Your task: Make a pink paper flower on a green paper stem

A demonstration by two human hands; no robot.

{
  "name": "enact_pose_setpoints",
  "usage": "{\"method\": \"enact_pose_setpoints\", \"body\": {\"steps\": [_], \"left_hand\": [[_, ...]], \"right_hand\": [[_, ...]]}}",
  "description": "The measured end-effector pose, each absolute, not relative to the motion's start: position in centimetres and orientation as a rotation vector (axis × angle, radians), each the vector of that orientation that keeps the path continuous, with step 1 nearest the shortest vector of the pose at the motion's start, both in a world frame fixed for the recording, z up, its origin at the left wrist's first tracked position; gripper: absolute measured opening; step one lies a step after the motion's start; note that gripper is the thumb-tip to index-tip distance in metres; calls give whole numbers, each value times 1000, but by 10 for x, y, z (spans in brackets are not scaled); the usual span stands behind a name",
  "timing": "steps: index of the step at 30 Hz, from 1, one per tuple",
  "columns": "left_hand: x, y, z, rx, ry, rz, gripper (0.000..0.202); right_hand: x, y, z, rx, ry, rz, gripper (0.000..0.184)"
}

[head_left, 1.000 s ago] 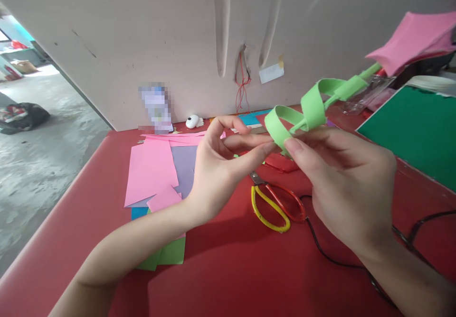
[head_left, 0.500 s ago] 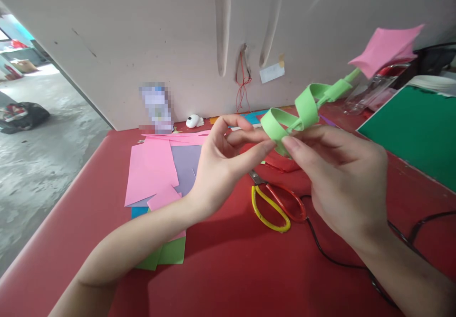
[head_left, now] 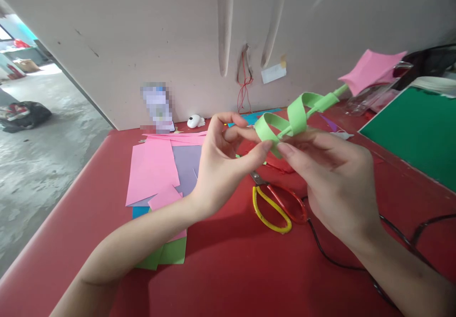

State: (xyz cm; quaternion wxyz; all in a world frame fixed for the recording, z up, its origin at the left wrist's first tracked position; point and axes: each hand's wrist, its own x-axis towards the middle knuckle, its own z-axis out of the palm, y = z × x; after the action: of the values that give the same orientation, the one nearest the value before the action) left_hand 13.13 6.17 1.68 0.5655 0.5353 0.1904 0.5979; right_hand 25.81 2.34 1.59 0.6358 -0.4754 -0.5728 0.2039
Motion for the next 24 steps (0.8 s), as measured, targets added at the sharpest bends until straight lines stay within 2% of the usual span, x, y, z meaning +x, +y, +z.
{"method": "enact_pose_setpoints", "body": {"steps": [17, 24], "left_hand": [[134, 62, 13, 1315, 475, 1345, 29], [136, 62, 12, 1293, 500, 1378, 30]], "right_hand": [[260, 25, 27, -907, -1012, 735, 14], [257, 24, 27, -889, -972, 679, 11]]}}
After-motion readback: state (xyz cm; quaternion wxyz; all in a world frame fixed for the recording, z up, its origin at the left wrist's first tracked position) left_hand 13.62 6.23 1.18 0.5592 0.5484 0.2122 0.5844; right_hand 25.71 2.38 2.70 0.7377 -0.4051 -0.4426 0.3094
